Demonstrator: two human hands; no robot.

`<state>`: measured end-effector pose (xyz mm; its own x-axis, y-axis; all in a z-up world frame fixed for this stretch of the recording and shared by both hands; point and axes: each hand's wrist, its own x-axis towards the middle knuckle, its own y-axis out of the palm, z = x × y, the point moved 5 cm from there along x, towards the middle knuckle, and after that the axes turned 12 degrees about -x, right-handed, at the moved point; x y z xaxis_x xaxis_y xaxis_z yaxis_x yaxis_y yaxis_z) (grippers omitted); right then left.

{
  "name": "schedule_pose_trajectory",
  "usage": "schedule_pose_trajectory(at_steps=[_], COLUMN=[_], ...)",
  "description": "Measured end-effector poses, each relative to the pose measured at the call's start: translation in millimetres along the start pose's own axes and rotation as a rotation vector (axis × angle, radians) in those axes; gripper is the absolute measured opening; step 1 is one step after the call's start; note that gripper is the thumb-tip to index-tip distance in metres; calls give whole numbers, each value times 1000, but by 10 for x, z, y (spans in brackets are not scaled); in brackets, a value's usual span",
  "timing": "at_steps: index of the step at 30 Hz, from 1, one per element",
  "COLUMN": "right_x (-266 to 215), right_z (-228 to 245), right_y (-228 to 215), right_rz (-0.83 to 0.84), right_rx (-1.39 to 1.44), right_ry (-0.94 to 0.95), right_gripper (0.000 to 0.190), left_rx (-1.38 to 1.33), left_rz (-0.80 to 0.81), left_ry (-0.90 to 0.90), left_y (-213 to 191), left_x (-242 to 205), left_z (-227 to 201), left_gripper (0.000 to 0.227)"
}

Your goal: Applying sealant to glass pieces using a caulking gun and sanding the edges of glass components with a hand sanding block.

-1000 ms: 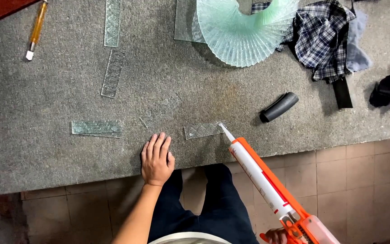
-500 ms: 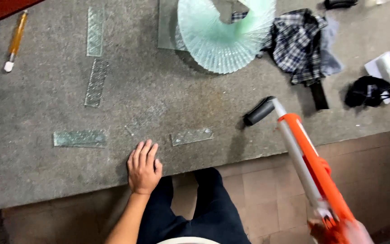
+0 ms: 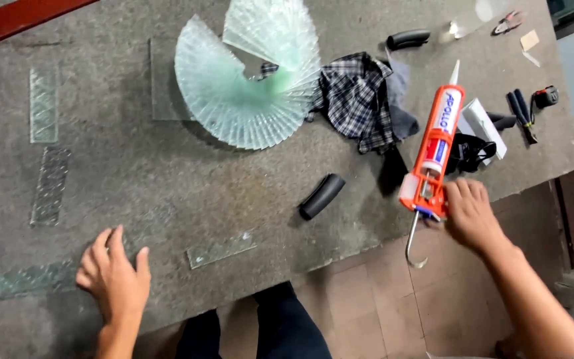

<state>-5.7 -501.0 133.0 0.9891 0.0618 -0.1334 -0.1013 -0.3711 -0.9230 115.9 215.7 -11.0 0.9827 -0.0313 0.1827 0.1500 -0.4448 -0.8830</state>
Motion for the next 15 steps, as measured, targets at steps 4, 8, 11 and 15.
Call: schedule_pose_trajectory(at_steps=[4,8,11,15], right_x=[284,248,204,237], right_z=[-702,-917,-978,-1054], right_y=[750,1136,1372,1471], right_rz=[129,73,115,48], right_rx=[-203,-338,-252,-152], right_ry=[41,-32,-59,-123], right_gripper=[88,95,54,64], left_rx=[77,35,-147,-312], left_rz=[5,134,204,109], left_ry=[12,-87,-187,-127], left_y=[255,322,453,480], left_x=[-119,-80,-158,-319], left_z=[355,521,817,900], left_gripper=[63,59,47,17])
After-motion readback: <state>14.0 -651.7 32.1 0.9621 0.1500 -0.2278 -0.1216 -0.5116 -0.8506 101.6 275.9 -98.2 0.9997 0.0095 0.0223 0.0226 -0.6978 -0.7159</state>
